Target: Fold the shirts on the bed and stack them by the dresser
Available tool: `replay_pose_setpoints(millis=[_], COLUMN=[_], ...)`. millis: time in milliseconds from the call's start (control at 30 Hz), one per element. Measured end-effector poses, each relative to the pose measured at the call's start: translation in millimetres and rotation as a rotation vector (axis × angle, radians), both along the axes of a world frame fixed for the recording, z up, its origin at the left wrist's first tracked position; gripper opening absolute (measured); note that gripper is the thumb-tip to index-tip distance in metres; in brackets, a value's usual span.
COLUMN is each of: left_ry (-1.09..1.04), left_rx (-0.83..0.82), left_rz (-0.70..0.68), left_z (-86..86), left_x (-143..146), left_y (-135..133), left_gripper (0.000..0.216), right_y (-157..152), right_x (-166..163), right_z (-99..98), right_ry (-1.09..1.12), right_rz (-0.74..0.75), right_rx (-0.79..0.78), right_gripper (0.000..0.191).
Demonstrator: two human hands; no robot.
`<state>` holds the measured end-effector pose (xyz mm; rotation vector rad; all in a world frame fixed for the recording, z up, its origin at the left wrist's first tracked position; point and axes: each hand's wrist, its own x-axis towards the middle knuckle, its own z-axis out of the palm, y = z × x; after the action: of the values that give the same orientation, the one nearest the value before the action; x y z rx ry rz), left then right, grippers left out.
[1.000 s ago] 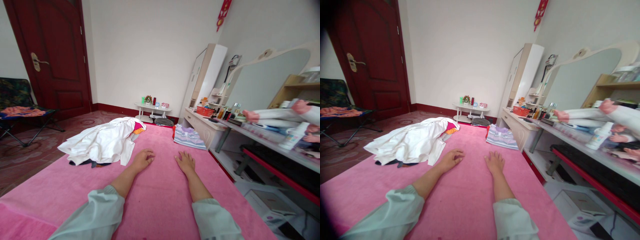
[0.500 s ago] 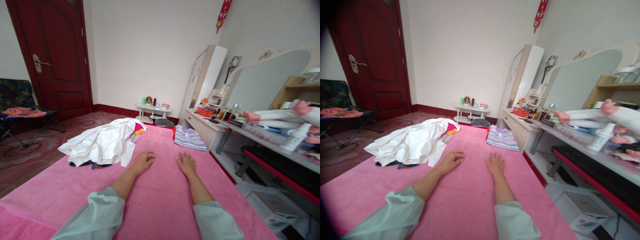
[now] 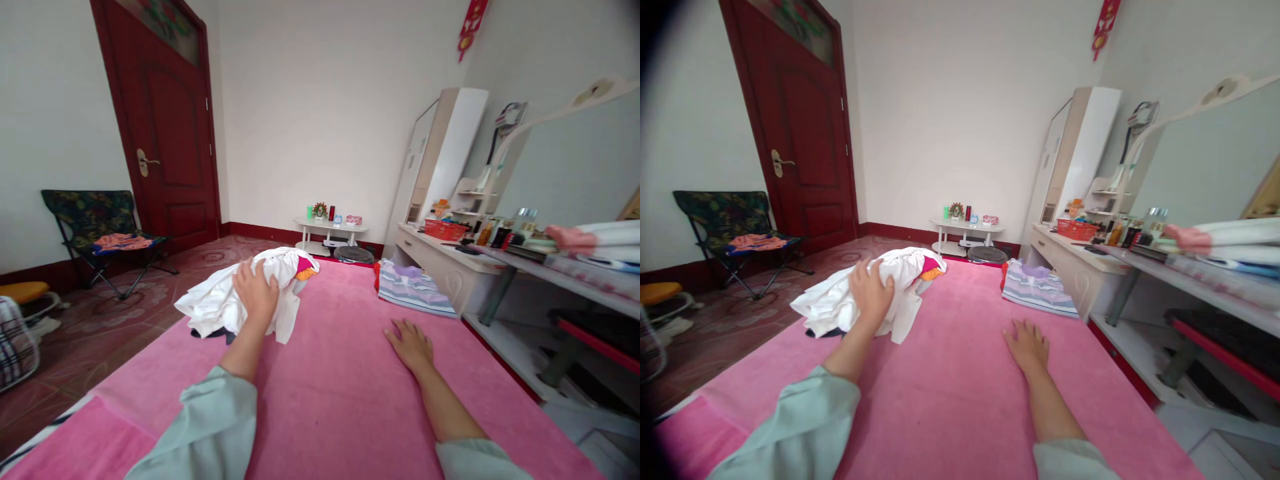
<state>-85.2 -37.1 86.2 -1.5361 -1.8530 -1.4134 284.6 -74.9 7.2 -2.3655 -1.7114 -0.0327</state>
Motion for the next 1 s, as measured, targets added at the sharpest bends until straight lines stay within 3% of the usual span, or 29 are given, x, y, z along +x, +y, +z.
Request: replay_pose_setpoints(millis=[100, 233, 333, 567, 1000], left_ry=[-0.052, -0.184, -0.186, -0.159, -0.214], left_rx=[0.026, -0.112, -0.206, -0.338, -0.223], left_rz=[0.234, 0.36, 0.377, 0.323, 0.297], left_z=[-0.3, -20.9, -28.7, -26.1, -28.3], left_x=[-40, -64, -69, -81, -81], left_y=[-1, 2, 6, 9, 7], left_gripper=[0.055, 0.062, 0.062, 0.05, 0.041], right_y=[0, -1, -2, -3, -4], right_x=[-1, -1, -1, -1, -2], right_z=[0.6, 0.7, 0.3, 1.7, 3.6], right_ry=[0.011, 0.025, 0.026, 0.037, 0.053], right_rz=[-0.003, -0.003, 0.003, 0.007, 0.007], right_rx=[-0.003, -0.002, 0.006, 0.001, 0.007], right_gripper=[0.062, 0.06, 0.059, 0.059, 0.058])
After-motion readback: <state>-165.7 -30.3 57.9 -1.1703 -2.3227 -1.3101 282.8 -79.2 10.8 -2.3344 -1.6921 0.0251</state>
